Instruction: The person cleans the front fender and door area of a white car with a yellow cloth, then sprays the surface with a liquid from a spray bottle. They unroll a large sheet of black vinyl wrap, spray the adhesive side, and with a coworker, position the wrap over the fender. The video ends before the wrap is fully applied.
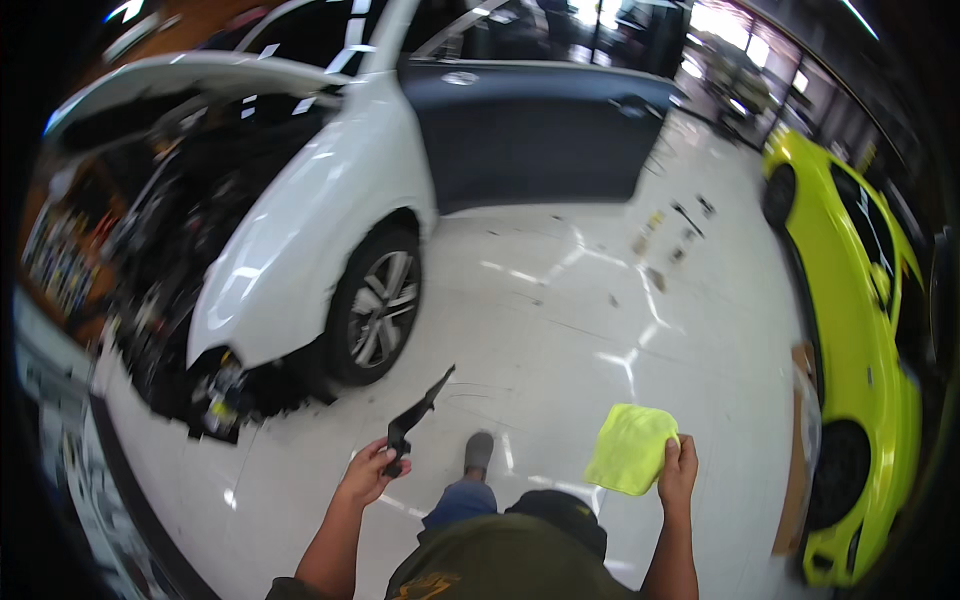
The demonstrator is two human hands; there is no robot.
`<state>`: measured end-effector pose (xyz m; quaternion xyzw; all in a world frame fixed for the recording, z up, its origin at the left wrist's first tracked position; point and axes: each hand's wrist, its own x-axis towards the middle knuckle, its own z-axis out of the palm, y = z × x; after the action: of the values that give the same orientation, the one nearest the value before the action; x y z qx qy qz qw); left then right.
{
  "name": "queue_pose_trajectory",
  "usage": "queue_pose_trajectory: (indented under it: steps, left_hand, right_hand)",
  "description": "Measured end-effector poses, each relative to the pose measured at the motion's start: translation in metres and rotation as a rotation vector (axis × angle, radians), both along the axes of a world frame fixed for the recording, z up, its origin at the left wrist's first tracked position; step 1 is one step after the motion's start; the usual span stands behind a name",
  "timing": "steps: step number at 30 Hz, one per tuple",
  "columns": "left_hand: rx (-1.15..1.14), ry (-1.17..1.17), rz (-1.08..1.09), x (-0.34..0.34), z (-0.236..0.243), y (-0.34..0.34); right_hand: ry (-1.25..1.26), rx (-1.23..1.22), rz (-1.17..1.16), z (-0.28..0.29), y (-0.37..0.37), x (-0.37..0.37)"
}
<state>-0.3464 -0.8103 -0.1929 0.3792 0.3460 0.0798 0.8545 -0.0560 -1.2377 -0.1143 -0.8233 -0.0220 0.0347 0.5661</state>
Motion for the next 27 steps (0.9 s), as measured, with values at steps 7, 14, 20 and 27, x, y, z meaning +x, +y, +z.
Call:
queue_pose_trajectory:
  steps: [7,14,20,27]
  left_hand:
    - [-0.14,-0.079,-0.492,0.393,-0.001,-0.025]
    - [-0.093,-0.053,-0.793,0.697,0.019,-0.106]
    - [-0.284,-0.084,-0.824,0.899,0.004,-0.196]
    - [-0.512,-0.243,-0.889,1.1,0.067,-0.253]
  right_hand:
    - [-0.158,-0.547,-0.368,0.031,-0.057,0.114]
    - [0.085,-0.441,-0.734,0.036,-0.123,0.224]
    - [-0.05,-0.695,-0.482,0.006,-0.166,0.44]
    - [-0.101,-0.694,-0.126,0.079,-0.164,0.742]
